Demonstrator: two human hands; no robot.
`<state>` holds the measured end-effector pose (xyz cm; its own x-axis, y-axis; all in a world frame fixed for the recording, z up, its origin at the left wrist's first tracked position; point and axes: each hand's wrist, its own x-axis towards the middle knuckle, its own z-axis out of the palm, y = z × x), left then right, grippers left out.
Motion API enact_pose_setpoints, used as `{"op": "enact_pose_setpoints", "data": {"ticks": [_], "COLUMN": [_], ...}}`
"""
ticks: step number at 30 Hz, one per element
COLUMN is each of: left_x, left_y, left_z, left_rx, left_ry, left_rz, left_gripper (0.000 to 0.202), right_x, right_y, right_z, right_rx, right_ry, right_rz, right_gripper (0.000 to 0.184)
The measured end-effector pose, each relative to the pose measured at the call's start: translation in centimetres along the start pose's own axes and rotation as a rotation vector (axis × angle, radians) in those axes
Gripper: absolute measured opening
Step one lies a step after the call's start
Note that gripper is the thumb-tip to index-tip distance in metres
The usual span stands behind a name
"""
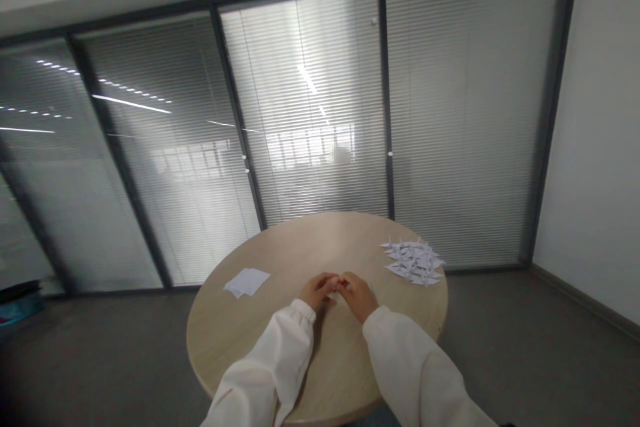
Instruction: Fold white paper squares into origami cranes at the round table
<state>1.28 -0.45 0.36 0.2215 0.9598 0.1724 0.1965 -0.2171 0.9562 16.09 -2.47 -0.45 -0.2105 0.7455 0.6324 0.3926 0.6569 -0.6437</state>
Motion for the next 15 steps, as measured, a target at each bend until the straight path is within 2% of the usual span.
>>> {"op": "enact_pose_setpoints", "data": {"ticks": [6,15], "left_x": [0.3,0.2], "left_y": [-0.7,-0.3], "left_z": [0.2,0.0], "left_rx": [-0.082,0.067], "left_ry": [-0.032,-0.027], "left_rz": [-0.009,0.032], "left_gripper": [0.056,0.038], "right_x": [-0.1,-0.2], "right_y": [0.1,1.1], "right_z": [0.1,0.3], "right_rx": [0.065,0.017], "right_ry": [-0.001,0.048], "right_rz": [0.082,0.150], "right_gripper": [0.021,0.019]}}
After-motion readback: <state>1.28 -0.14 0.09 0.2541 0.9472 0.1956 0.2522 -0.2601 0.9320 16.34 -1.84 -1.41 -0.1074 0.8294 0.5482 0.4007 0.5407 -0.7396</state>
